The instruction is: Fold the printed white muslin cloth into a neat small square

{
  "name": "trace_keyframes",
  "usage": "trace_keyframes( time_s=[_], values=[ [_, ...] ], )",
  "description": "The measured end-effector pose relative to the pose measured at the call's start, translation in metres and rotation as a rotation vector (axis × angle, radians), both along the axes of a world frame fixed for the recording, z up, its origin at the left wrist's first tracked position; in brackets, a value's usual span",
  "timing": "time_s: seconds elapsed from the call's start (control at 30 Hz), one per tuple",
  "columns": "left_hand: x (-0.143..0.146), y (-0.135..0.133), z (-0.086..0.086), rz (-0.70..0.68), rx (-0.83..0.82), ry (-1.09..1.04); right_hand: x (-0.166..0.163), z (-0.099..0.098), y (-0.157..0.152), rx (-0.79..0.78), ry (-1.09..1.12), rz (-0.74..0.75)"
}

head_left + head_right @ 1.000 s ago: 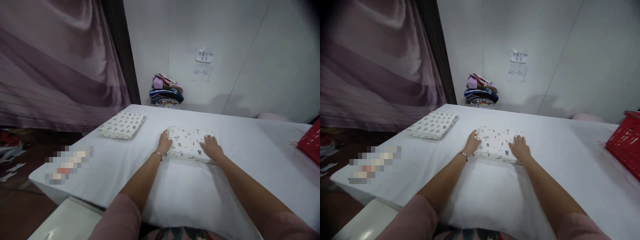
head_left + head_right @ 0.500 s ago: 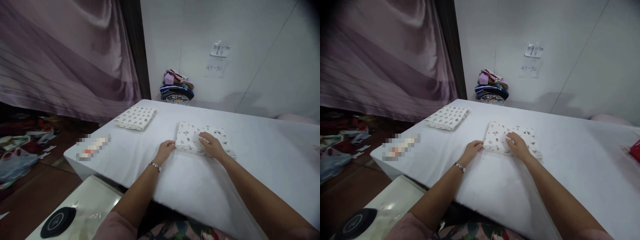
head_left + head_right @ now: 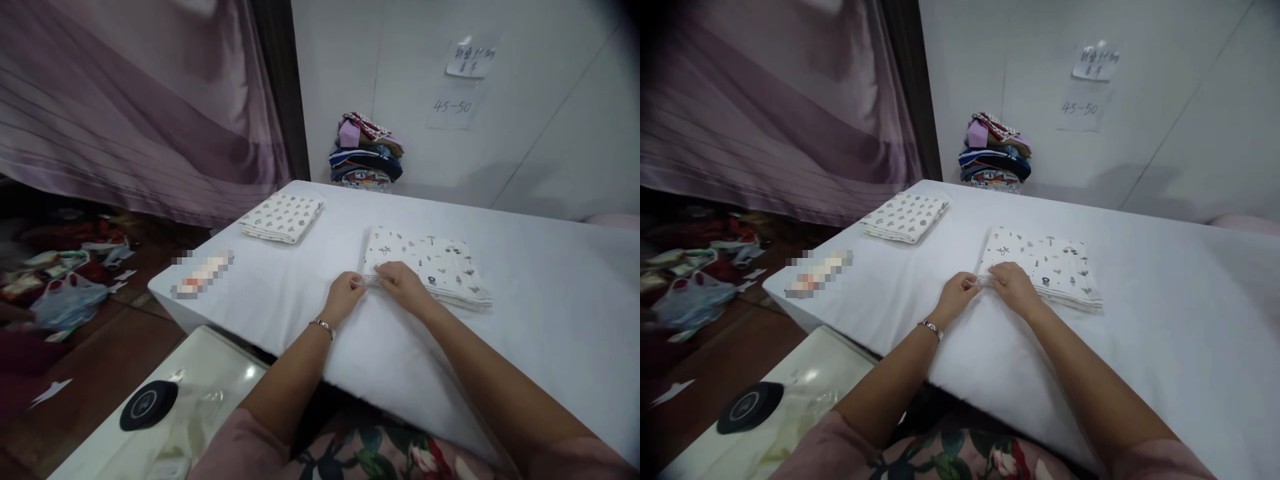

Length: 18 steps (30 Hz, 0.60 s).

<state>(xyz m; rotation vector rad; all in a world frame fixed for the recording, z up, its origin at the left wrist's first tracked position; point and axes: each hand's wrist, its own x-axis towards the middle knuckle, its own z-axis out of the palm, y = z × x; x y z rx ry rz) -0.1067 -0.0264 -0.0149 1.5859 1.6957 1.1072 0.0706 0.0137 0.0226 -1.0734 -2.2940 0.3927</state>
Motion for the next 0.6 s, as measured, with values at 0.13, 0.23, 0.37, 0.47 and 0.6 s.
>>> trace_keyframes(
  time_s=[0.13, 0.23, 0.37, 0.47, 0.6],
  values=[
    [0.002, 0.004, 0.001, 0.010, 0.009, 0.057, -0.008, -0.003, 0.003, 0.038, -0.088, -0.016],
    [0.004, 0.007, 0.003, 0.023, -0.007, 0.073, -0.011, -0.006, 0.005, 0.056, -0.141, -0.041],
    [0.006, 0.009, 0.007, 0.042, -0.049, 0.101, -0.011, -0.011, 0.008, 0.069, -0.183, -0.059],
    [0.006, 0.011, 0.008, 0.055, -0.066, 0.097, -0.011, -0.013, 0.009, 0.069, -0.209, -0.039],
    [0.006, 0.013, 0.007, 0.058, -0.058, 0.050, -0.012, -0.014, 0.007, 0.059, -0.135, -0.058]
  ],
)
